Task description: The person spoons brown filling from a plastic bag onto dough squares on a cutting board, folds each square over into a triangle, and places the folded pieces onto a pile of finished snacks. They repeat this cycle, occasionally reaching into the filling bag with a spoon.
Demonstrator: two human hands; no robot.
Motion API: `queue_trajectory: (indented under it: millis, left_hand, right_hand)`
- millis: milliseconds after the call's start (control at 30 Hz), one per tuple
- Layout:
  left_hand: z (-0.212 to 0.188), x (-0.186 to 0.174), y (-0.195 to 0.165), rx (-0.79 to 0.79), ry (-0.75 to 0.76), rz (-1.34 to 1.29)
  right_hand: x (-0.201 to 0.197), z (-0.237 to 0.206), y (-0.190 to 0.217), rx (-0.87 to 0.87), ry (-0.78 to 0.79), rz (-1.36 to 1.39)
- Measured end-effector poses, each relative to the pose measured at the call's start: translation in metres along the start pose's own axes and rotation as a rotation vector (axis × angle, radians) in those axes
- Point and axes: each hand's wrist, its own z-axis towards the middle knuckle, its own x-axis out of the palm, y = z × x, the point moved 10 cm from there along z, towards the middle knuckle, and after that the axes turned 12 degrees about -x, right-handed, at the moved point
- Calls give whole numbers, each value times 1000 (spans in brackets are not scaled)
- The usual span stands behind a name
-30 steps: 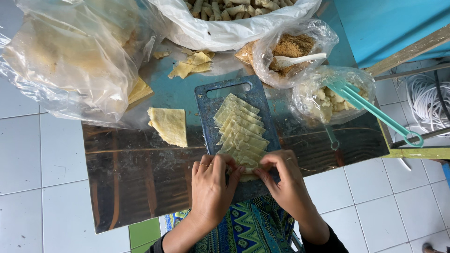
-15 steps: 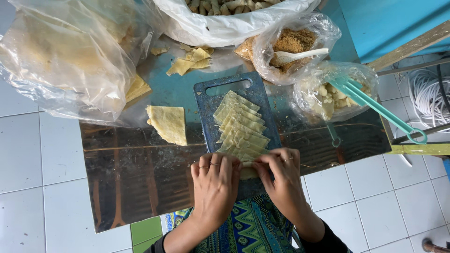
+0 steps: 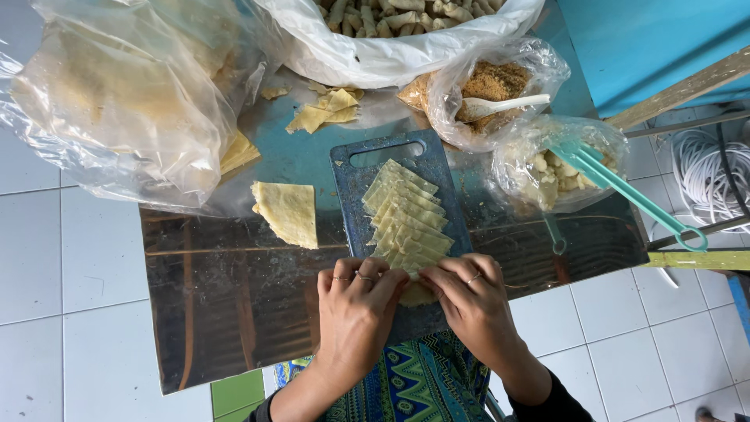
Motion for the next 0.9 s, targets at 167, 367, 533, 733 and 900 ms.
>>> queue_trajectory:
  millis: [167, 367, 533, 733, 900]
  left_hand:
    - [5, 4, -1, -29, -4, 69]
    - [15, 6, 12, -129, 36, 15]
    - [14, 12, 15, -128, 64, -65]
    - [1, 6, 16, -55, 46, -114]
    - [1, 17, 24, -116, 135, -124]
  right_hand:
    - [-1, 12, -8, 104, -16, 28]
    - [-1, 24, -18, 63, -54, 116]
    - [6, 21, -6, -55, 47, 8]
    - [7, 16, -3, -110, 115, -16]
    - [5, 14, -7, -145, 146, -87]
